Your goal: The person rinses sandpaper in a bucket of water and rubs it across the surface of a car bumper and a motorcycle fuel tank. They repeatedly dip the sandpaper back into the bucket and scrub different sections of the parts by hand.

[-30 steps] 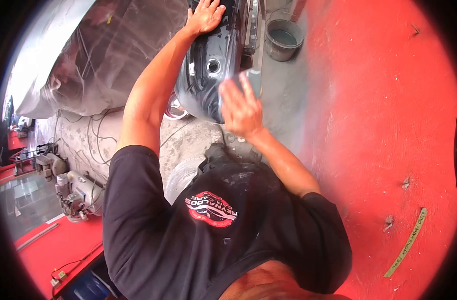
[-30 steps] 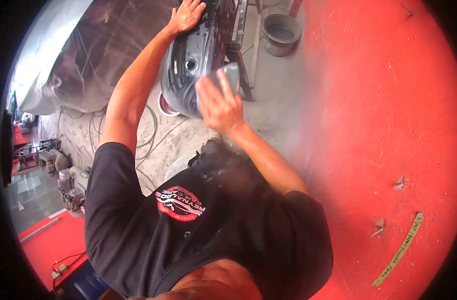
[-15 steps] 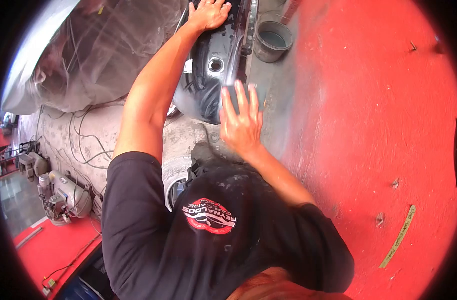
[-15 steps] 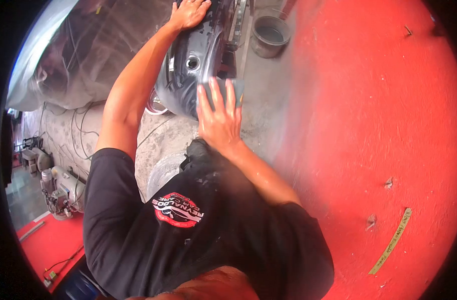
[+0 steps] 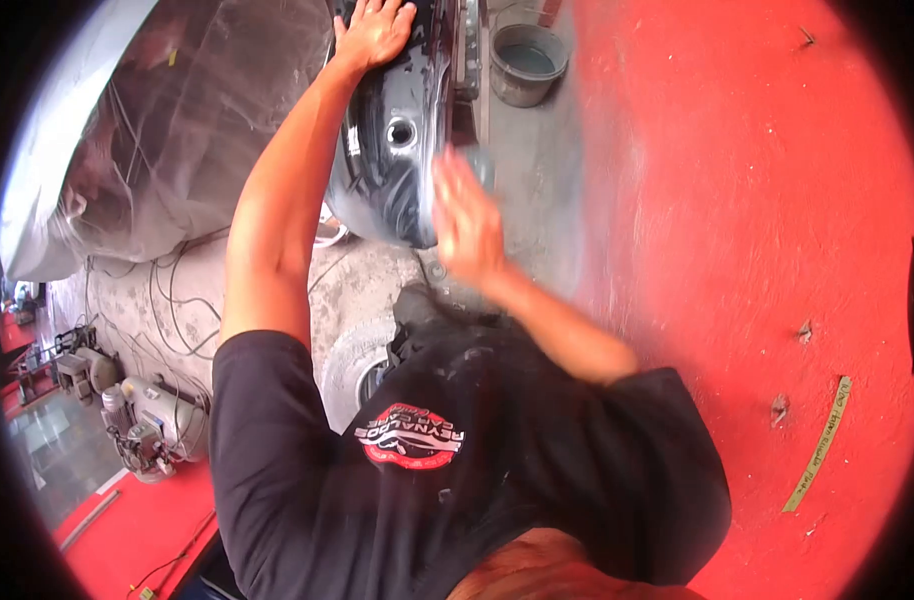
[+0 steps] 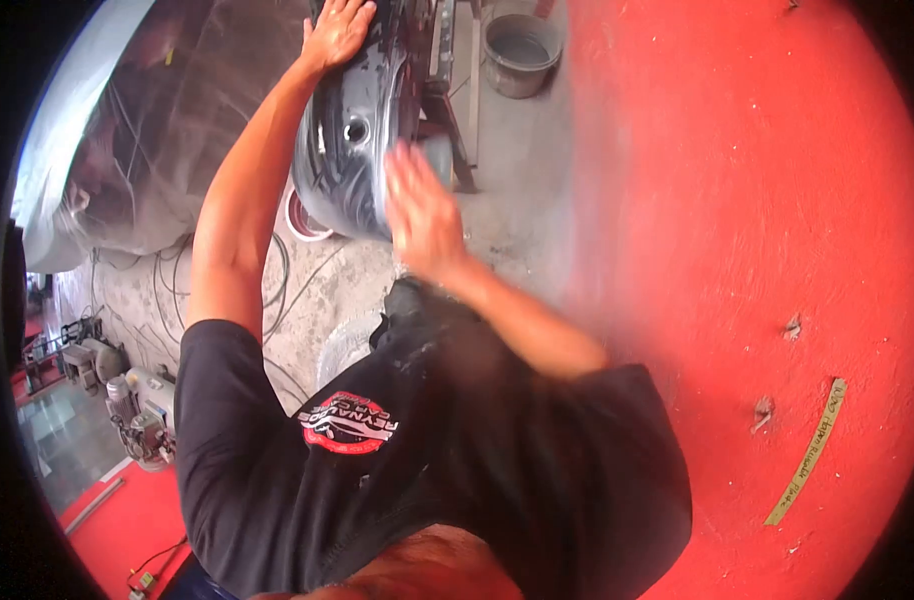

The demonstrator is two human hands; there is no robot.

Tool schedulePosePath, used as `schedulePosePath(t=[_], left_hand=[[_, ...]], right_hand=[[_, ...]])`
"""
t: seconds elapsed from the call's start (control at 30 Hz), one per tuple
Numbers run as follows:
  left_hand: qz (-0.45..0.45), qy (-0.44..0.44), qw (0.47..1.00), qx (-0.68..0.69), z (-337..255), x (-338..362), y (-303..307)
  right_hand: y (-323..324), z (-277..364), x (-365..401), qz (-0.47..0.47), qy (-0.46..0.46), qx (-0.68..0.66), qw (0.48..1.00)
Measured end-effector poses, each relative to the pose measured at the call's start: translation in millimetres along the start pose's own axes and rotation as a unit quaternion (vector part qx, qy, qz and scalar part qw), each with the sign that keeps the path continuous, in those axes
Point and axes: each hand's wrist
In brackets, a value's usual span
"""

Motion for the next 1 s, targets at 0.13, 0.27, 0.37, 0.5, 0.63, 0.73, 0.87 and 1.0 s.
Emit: schedulePosePath(t=[0.13,0.27,0.37,0.5,0.63,0.73,0.87,1.0], left_hand=[[-0.031,0.047,0.994,0.095,-2.2,0.9,0.4],[-0.024,0.093,0.986,0.139,-25.8,22.0,34.4],[-0.027,0.094,0.984,0.149,-25.6,19.1,33.6],[-0.036,0.089,0.984,0.147,-22.4,17.9,27.4],[-0.036,0.087,0.984,0.150,-23.2,18.4,26.8],[-0.038,0.083,0.986,0.143,-17.6,14.6,25.7],[-0.044,0.083,0.984,0.149,-14.9,13.4,22.2],[-0.034,0.092,0.985,0.142,-21.9,16.8,27.4]], right_hand=[[-8.6,3.4,-10.7,-0.044,-0.064,-0.037,0.996],[-2.3,-41.7,-115.9,-0.029,-0.256,-0.107,0.960],[-7.9,-29.3,-72.5,-0.053,-0.230,-0.158,0.959],[-13.6,14.7,28.2,-0.064,-0.145,-0.136,0.978],[-25.0,-3.8,80.1,-0.048,-0.047,-0.058,0.996],[-41.7,-25.7,116.0,-0.032,-0.016,-0.022,0.999],[-25.6,-31.9,144.1,0.094,-0.025,0.072,0.993],[15.1,-12.7,112.4,0.031,-0.045,0.143,0.988]])
Point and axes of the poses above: each hand's wrist, its own x-axis away from the middle knuckle, its own y-axis out of the back of the hand, z = x × y, and after that the axes turned 5 degrees about -x, right-handed
